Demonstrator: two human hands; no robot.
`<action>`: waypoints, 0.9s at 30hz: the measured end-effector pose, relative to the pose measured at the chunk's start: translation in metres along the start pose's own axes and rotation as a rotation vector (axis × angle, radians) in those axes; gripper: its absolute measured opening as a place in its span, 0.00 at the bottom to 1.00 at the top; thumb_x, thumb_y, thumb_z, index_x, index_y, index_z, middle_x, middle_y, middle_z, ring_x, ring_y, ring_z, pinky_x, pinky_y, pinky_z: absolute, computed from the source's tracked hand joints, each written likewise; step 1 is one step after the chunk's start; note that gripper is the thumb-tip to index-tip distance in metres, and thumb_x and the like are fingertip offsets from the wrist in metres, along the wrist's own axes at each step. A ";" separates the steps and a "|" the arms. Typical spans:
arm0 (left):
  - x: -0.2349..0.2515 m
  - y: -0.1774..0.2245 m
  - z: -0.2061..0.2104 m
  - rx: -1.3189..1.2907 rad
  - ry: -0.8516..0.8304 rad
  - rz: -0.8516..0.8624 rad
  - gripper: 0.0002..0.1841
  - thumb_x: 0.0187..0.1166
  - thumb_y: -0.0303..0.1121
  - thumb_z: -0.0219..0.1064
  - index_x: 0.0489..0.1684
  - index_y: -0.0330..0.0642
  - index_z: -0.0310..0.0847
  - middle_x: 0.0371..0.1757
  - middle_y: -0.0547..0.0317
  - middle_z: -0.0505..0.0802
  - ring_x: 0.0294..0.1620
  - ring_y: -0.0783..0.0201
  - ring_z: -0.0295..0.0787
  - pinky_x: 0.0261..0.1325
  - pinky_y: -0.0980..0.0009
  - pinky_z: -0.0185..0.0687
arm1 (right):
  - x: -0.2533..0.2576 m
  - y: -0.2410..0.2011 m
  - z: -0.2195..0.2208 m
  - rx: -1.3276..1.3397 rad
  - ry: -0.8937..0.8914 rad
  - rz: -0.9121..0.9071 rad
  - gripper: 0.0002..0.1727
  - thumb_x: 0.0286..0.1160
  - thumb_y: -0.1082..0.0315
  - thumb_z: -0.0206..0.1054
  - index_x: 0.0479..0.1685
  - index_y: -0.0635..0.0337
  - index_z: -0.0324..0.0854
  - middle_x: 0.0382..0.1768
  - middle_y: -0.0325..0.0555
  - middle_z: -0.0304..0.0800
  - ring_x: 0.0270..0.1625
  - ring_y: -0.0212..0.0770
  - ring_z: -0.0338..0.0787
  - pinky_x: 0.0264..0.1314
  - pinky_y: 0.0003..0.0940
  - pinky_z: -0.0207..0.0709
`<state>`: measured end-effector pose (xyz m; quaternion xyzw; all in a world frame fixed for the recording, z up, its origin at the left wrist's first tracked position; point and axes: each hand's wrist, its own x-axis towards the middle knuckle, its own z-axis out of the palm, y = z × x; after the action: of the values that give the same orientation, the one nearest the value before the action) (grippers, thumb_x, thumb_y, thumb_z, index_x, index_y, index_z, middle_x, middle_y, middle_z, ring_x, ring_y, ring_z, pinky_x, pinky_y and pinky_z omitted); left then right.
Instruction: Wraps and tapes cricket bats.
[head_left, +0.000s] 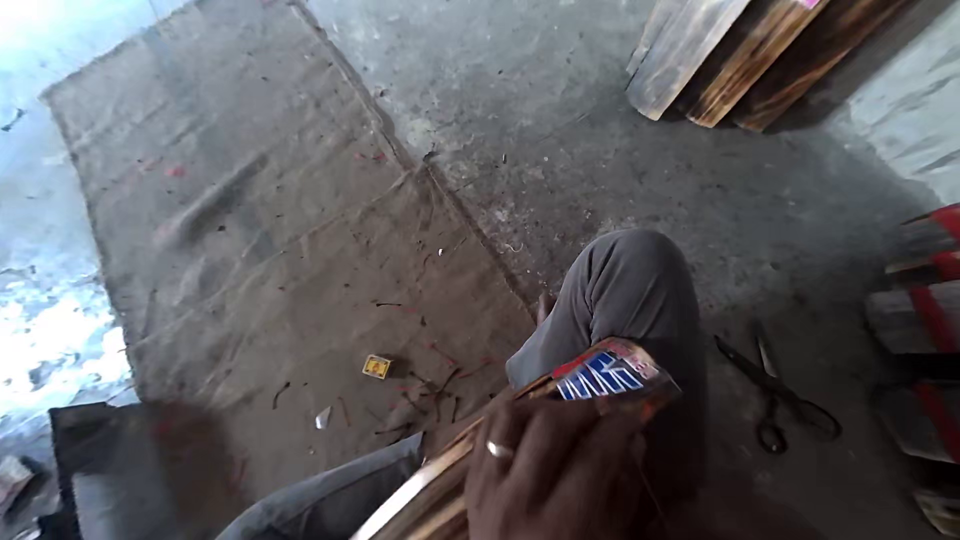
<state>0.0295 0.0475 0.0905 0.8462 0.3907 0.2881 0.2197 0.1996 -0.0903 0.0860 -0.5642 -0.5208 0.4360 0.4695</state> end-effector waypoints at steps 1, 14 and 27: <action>0.007 -0.001 -0.001 0.004 -0.012 -0.042 0.08 0.75 0.42 0.75 0.47 0.61 0.96 0.46 0.69 0.93 0.51 0.66 0.88 0.54 0.63 0.84 | 0.005 -0.001 0.000 -0.005 -0.026 -0.014 0.14 0.88 0.69 0.57 0.58 0.64 0.87 0.46 0.53 0.93 0.45 0.37 0.93 0.49 0.32 0.87; 0.025 -0.011 0.000 0.015 -0.060 -0.137 0.06 0.76 0.47 0.73 0.44 0.67 0.93 0.49 0.81 0.91 0.50 0.75 0.87 0.47 0.67 0.86 | 0.039 0.025 0.013 0.265 0.109 0.191 0.16 0.92 0.63 0.56 0.65 0.58 0.84 0.47 0.44 0.91 0.43 0.35 0.90 0.45 0.31 0.87; 0.027 -0.013 -0.006 -0.124 -0.081 -0.197 0.07 0.78 0.45 0.72 0.48 0.66 0.93 0.50 0.81 0.91 0.47 0.76 0.89 0.46 0.69 0.90 | 0.041 0.013 0.014 0.331 0.066 0.191 0.10 0.88 0.68 0.61 0.55 0.59 0.87 0.34 0.37 0.86 0.28 0.25 0.78 0.28 0.19 0.72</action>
<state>0.0330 0.0772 0.0958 0.7994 0.4441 0.2546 0.3146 0.1917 -0.0484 0.0710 -0.5399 -0.3704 0.5396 0.5293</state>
